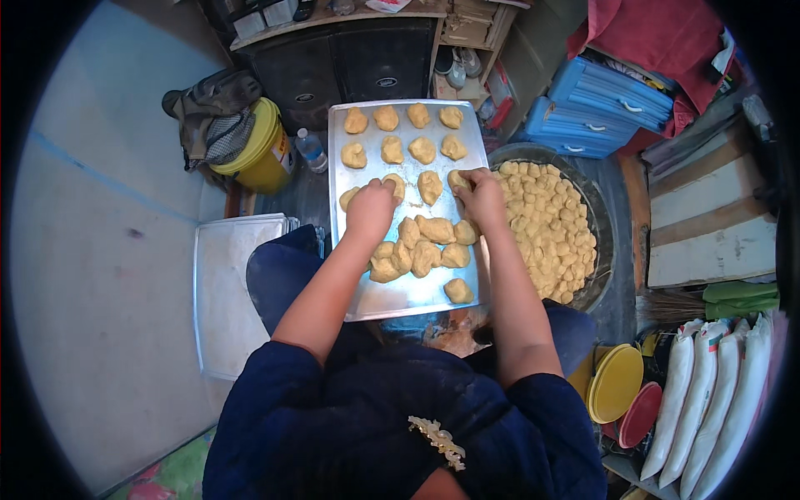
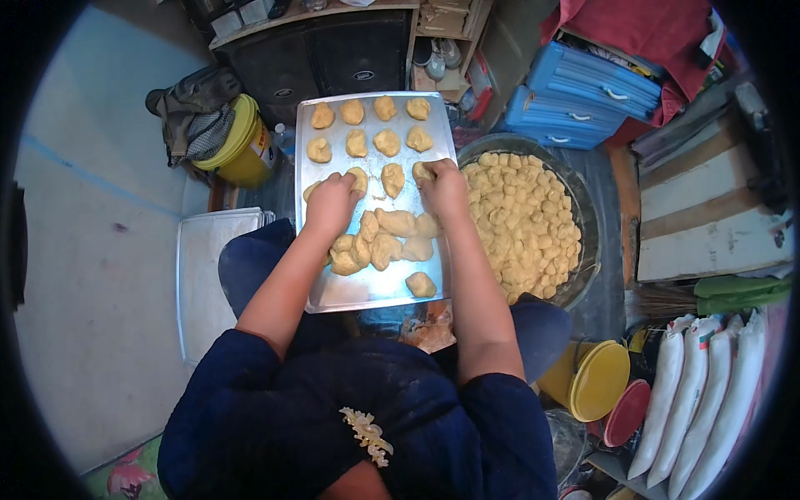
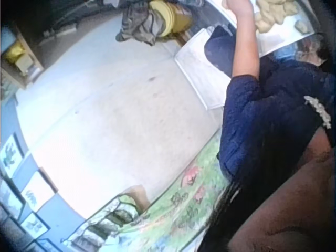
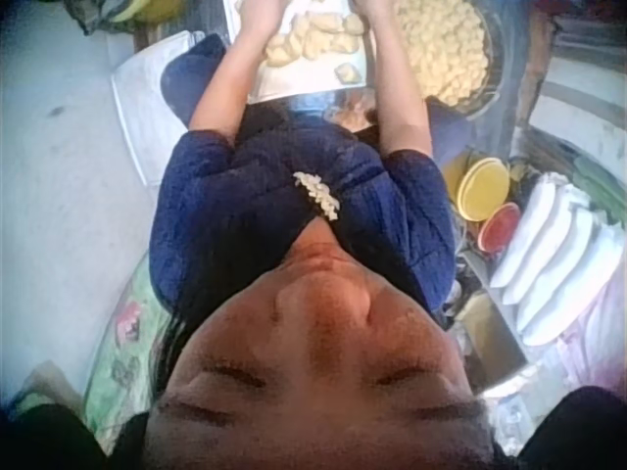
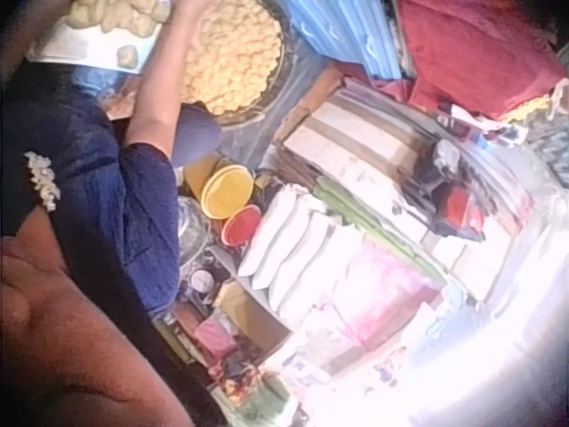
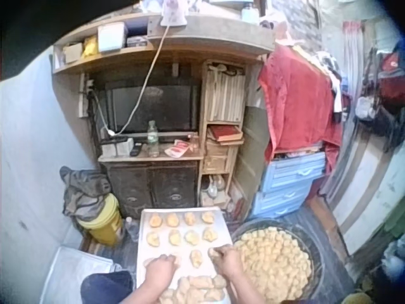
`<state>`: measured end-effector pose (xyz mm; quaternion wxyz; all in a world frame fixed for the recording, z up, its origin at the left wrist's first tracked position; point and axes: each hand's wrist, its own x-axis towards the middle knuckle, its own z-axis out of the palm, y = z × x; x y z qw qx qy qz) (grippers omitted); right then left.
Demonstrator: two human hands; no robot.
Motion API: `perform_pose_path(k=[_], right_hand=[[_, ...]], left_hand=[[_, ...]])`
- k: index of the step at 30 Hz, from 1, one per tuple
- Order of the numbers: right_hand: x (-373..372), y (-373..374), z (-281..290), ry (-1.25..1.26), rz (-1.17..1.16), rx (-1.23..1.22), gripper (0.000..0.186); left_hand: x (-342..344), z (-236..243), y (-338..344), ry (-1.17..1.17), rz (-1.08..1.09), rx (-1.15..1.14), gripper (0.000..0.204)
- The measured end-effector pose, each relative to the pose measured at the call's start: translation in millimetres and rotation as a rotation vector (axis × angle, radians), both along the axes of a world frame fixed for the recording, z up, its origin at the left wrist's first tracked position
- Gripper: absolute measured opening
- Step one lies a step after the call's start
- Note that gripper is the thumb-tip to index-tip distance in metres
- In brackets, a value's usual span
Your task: The person places a baking tray on their lap, takes dough portions from a large bowl by hand, and arranges them in rows across the tray before setting the filled tray aside and repeating the process with another tray.
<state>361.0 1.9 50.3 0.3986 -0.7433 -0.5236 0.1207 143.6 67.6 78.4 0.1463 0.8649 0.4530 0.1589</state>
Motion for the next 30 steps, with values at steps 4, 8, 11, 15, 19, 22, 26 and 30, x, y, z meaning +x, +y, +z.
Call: perform_pose_path(k=[4, 8, 11, 15, 19, 22, 26, 30], right_hand=[[-2, -27, 13, -0.033, -0.071, -0.036, 0.041], [1, -60, -3, -0.005, -0.030, -0.164, 0.038], [-3, -60, -2, 0.042, -0.025, -0.127, 0.033], [-4, -58, -2, 0.044, -0.046, -0.128, 0.030], [-2, -61, -1, 0.064, -0.047, -0.123, 0.031], [-4, -61, -3, 0.072, -0.055, -0.110, 0.031], [-5, -59, -8, 0.082, -0.053, -0.088, 0.031], [-8, -53, -3, 0.057, -0.071, -0.087, 0.031]], left_hand=[[-10, 3, 0, 0.001, 0.018, 0.036, 0.031], [-40, 2, 1, -0.099, 0.121, 0.107, 0.037], [-49, -10, 10, -0.176, 0.124, -0.001, 0.043], [-38, -17, 12, -0.272, 0.140, -0.022, 0.046], [-32, -17, 33, -0.458, 0.199, 0.043, 0.046], [-32, -22, 65, -0.502, 0.184, -0.043, 0.047], [-31, -25, 87, -0.445, 0.078, -0.141, 0.047], [-36, -36, 70, -0.493, 0.127, 0.139, 0.047]])
